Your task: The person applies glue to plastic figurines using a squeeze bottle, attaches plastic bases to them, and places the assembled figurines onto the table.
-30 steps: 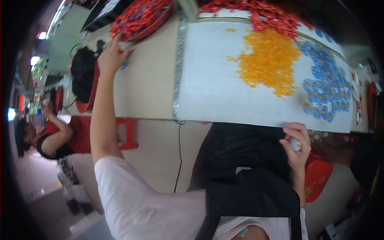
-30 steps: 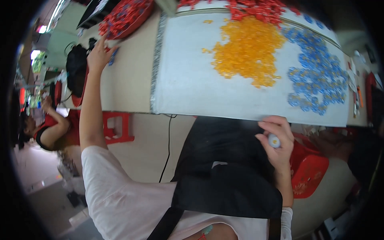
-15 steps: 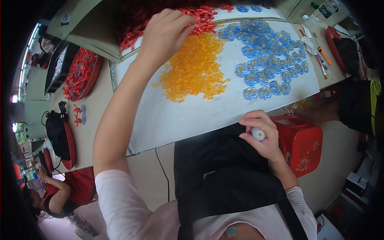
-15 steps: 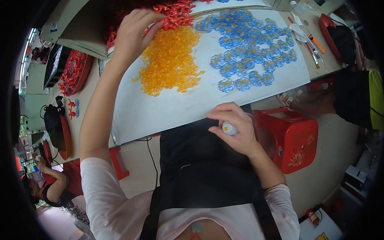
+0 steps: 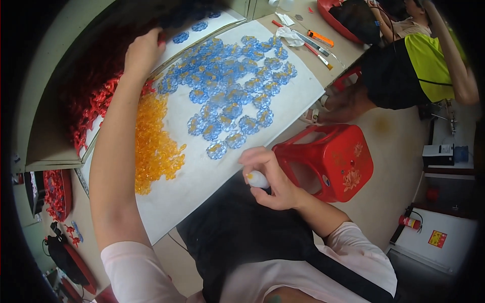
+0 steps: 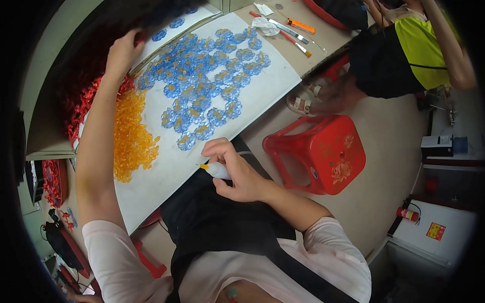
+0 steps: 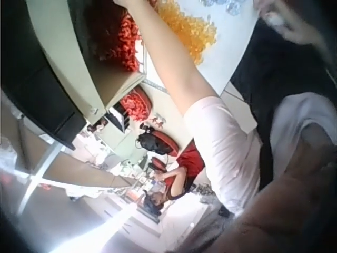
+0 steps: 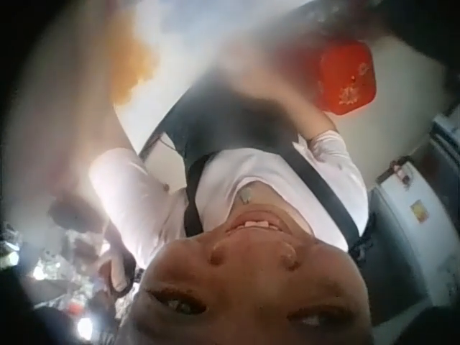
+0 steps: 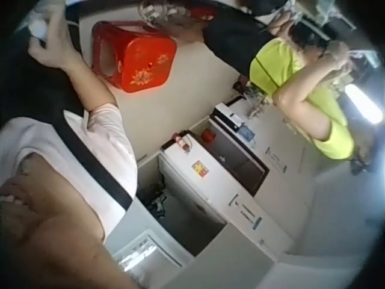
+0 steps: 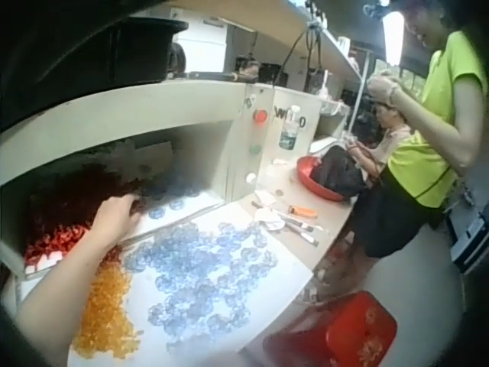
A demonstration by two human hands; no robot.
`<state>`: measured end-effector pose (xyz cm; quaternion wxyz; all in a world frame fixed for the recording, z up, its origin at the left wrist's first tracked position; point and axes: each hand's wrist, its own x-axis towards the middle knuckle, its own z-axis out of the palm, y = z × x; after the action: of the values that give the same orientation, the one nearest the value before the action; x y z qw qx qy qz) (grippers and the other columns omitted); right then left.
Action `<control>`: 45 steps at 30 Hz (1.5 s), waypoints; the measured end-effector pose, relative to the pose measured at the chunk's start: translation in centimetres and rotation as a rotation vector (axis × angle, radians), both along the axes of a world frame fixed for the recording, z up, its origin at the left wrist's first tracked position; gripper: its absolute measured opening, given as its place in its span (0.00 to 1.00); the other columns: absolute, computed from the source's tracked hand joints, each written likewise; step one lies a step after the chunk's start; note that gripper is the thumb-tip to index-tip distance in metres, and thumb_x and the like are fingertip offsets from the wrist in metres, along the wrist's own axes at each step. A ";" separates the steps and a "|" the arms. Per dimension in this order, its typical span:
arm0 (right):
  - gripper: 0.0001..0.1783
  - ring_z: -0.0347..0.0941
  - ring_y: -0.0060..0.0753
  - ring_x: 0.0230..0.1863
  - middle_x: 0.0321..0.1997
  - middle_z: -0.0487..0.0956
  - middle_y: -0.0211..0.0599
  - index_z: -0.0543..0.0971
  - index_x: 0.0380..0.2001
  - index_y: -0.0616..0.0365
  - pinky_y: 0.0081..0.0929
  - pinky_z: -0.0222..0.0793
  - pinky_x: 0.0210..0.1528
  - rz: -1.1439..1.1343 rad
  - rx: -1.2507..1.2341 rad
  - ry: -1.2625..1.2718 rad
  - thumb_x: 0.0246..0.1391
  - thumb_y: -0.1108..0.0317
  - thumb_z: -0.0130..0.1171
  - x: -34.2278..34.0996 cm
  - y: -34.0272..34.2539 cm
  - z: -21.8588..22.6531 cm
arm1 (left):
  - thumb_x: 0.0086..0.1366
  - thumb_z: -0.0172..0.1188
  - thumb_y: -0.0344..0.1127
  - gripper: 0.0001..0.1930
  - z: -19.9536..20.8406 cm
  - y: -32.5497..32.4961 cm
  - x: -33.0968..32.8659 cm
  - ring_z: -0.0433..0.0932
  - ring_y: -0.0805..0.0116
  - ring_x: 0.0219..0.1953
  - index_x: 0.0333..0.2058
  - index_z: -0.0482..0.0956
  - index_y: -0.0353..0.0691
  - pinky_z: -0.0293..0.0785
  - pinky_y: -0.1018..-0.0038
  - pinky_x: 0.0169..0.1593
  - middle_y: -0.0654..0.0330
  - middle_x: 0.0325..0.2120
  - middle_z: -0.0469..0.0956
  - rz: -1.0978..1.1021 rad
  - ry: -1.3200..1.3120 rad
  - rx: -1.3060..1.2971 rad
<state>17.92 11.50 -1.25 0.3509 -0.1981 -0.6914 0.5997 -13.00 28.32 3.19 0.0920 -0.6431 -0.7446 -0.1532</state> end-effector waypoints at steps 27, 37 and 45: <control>0.24 0.60 0.22 0.21 0.30 0.65 0.35 0.67 0.35 0.55 0.17 0.58 0.19 -0.133 0.481 0.218 0.38 0.54 0.64 -2.2 -3.8 5.6 | 0.56 0.51 0.25 0.18 -2.3 -31.3 13.0 0.73 0.66 0.39 0.47 0.65 0.31 0.68 0.74 0.46 0.51 0.38 0.71 -0.065 -2.315 0.247; 0.28 0.69 0.27 0.25 0.30 0.70 0.36 0.71 0.32 0.58 0.16 0.65 0.25 -0.060 0.556 0.135 0.24 0.65 0.73 -2.3 -4.1 5.5 | 0.54 0.53 0.24 0.17 -2.1 -31.2 13.1 0.70 0.65 0.43 0.44 0.68 0.32 0.64 0.72 0.49 0.51 0.38 0.71 -0.067 -2.159 0.323; 0.28 0.69 0.27 0.26 0.30 0.70 0.36 0.71 0.33 0.58 0.16 0.65 0.26 -0.071 0.557 0.117 0.23 0.66 0.73 -2.1 -4.4 5.5 | 0.54 0.53 0.23 0.15 -2.1 -31.3 13.4 0.70 0.63 0.44 0.43 0.69 0.34 0.65 0.69 0.49 0.54 0.42 0.70 -0.081 -2.139 0.349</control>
<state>15.78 7.13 4.20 0.4518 -0.0830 -0.8008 0.3843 0.42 -2.97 1.06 -0.5199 -0.1787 -0.3852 -0.7412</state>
